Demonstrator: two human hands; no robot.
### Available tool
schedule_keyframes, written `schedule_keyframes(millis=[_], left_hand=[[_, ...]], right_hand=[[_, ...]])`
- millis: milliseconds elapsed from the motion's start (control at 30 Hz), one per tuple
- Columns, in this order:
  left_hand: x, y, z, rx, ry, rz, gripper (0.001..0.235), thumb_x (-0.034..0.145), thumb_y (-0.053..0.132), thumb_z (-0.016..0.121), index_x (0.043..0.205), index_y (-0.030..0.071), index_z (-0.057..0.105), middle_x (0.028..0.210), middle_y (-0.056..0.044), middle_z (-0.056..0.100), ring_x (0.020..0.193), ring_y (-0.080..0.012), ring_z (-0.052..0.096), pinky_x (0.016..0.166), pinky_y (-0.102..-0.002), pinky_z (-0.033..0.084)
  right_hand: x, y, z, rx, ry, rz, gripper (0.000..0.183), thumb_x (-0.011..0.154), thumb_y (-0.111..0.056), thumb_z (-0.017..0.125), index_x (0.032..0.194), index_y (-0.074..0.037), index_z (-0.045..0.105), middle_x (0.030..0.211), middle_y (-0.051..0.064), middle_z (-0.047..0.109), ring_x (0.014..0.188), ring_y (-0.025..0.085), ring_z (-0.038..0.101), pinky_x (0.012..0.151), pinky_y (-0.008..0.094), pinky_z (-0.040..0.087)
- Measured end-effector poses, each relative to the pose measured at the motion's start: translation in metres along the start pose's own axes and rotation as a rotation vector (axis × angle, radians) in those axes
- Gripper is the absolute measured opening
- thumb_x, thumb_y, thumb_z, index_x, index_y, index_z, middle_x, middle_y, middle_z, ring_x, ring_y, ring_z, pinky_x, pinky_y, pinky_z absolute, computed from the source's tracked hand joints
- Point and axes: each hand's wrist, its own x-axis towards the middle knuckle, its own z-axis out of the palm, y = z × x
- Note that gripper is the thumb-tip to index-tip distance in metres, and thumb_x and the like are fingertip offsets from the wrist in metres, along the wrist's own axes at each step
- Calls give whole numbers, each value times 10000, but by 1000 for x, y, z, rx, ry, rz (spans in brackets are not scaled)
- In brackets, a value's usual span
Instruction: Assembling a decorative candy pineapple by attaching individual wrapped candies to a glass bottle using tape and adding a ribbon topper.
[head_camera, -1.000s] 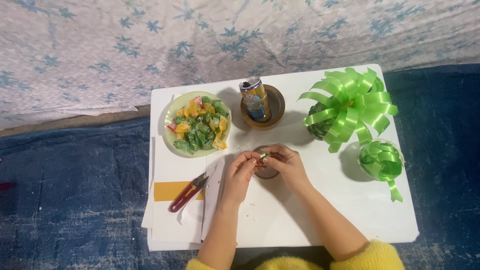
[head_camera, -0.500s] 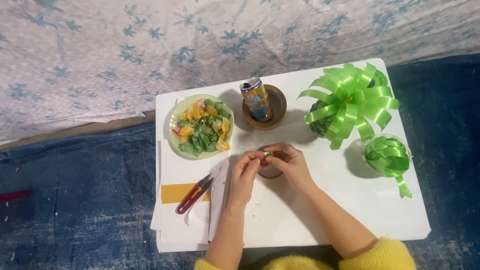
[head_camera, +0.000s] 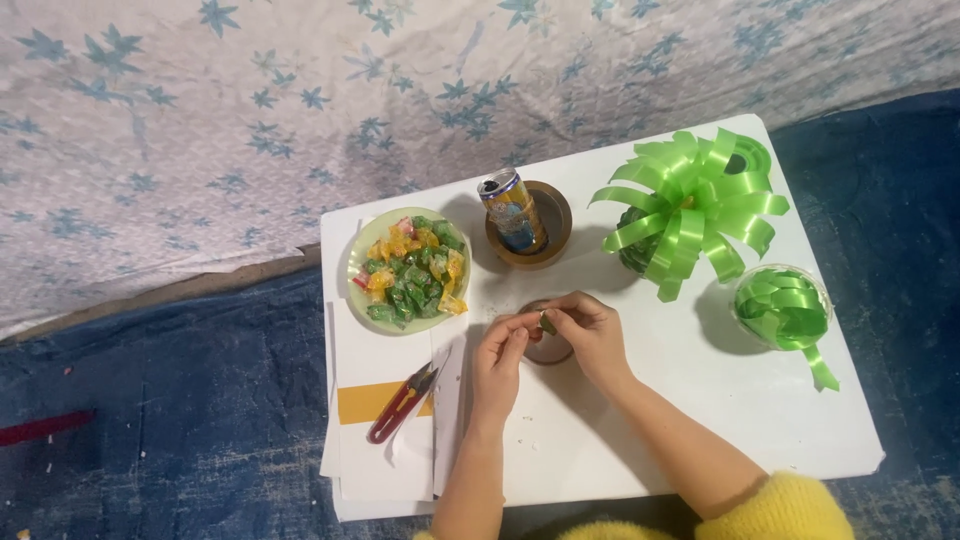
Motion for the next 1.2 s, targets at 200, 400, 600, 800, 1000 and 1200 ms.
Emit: schedule_keyframes(millis=[200, 400, 600, 800, 1000, 1200], left_hand=[[-5, 1, 2, -5, 27, -13, 277, 1039, 168, 574, 1115, -31, 750, 937, -141, 695, 929, -187, 682, 883, -381, 590], [-6, 4, 2, -25, 50, 32, 255, 1040, 158, 553, 1026, -29, 726, 870, -161, 736, 873, -219, 730, 878, -384, 578], [-5, 8, 3, -54, 78, -2, 253, 1020, 211, 594, 1158, 3, 635, 977, -125, 694, 954, -190, 676, 933, -379, 550], [-2, -4, -3, 87, 100, -5, 141, 999, 206, 662, 953, 73, 657, 760, -16, 590, 759, -87, 521, 723, -256, 453], [1, -2, -5, 119, 103, 110, 173, 1003, 158, 652, 864, 66, 606, 813, -39, 584, 777, -107, 497, 719, -269, 433], [-2, 3, -1, 100, 77, 116, 121, 1004, 116, 641, 908, 48, 614, 829, -48, 600, 779, -105, 536, 741, -268, 468]], right_hand=[[0, 14, -3, 8, 18, -15, 56, 851, -62, 783, 900, -48, 806, 684, 79, 678, 669, 132, 579, 673, 307, 521], [1, 8, -8, 49, 71, 31, 88, 883, -38, 715, 932, -30, 788, 730, 97, 700, 705, 140, 567, 697, 321, 515], [-3, -1, -2, 52, -6, -29, 84, 867, -27, 747, 931, -38, 802, 730, 88, 705, 705, 131, 592, 690, 308, 520], [-8, -9, -1, 27, -140, -124, 156, 858, -52, 777, 1008, -42, 818, 747, 119, 745, 790, 183, 668, 860, 374, 536], [2, 21, -13, 72, -238, -2, 466, 827, -64, 794, 1283, -19, 704, 807, 96, 786, 861, 178, 690, 1013, 420, 488], [6, 11, -20, -11, -294, 35, 129, 854, -85, 782, 971, -33, 800, 823, 134, 789, 900, 256, 703, 946, 459, 512]])
